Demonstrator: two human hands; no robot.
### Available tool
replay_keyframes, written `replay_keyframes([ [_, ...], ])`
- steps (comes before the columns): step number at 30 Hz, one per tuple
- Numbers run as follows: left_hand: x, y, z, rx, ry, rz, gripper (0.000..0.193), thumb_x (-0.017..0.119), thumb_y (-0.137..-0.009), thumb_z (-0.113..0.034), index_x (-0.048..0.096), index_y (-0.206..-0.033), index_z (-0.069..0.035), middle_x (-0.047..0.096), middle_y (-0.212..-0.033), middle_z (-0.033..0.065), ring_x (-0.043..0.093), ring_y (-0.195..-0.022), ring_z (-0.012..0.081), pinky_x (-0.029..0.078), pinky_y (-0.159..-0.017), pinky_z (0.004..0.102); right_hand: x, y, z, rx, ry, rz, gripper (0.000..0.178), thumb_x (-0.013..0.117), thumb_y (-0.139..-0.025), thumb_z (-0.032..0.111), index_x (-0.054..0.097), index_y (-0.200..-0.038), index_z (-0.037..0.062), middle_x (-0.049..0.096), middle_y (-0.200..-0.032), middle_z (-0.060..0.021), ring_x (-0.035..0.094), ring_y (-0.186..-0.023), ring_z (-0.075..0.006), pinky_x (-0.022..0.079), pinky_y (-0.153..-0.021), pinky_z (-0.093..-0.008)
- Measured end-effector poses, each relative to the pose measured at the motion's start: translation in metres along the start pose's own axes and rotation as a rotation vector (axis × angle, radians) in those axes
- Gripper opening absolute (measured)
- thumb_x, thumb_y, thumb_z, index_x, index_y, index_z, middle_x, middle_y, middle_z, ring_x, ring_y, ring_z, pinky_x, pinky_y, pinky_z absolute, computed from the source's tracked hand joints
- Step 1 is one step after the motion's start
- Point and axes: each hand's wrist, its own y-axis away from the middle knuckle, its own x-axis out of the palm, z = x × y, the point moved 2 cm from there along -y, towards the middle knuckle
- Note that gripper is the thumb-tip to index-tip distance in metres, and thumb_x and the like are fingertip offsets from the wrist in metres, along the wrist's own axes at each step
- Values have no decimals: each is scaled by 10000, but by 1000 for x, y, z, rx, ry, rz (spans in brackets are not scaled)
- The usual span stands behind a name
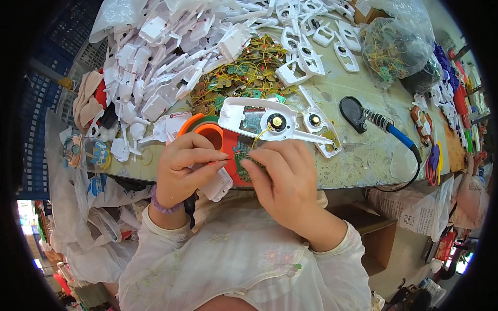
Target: Soldering components and wires onto a circuit board and assembling a toy part.
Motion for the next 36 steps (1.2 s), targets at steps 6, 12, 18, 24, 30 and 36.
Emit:
replay_keyframes([
  [6,3,0,1,35,-6,73,236,697,-694,1,689,-926,-44,587,-799,61,566,-721,180,444,-603,276,-6,17,-6,-18,95,123,314,749,-667,139,639,-948,53,590,-975,-71,533,-865,-257,422,-740,-362],
  [12,11,1,-8,44,-155,87,245,734,-634,-44,686,-873,-67,587,-785,60,570,-694,184,441,-586,299,-9,9,-11,-38,118,154,322,725,-661,74,638,-970,54,607,-994,-75,547,-909,-282,434,-788,-371],
  [18,19,-9,-16,287,-488,15,165,710,-618,-41,626,-754,-81,645,-969,47,614,-935,270,505,-736,370,-7,9,-17,-73,96,143,285,696,-694,113,623,-963,52,596,-990,-56,541,-925,-258,405,-781,-392],
  [24,17,-7,-14,171,-365,193,146,703,-664,-54,612,-778,-58,662,-974,54,635,-983,251,520,-712,334,-10,2,-23,-120,69,195,276,691,-697,112,623,-957,50,595,-988,-60,543,-929,-254,396,-816,-398],
  [30,6,-29,-14,87,-286,399,126,691,-681,-9,638,-791,-38,669,-924,98,659,-892,259,529,-686,319,-14,-5,-30,-149,28,242,271,684,-696,108,623,-951,42,596,-976,-68,547,-920,-247,395,-838,-405],
  [36,0,-35,2,143,-136,440,152,716,-687,-47,658,-827,-58,642,-987,68,616,-846,215,501,-715,303,-9,3,-29,-102,14,163,260,684,-687,94,622,-934,38,595,-970,-70,548,-903,-260,399,-830,-408],
])
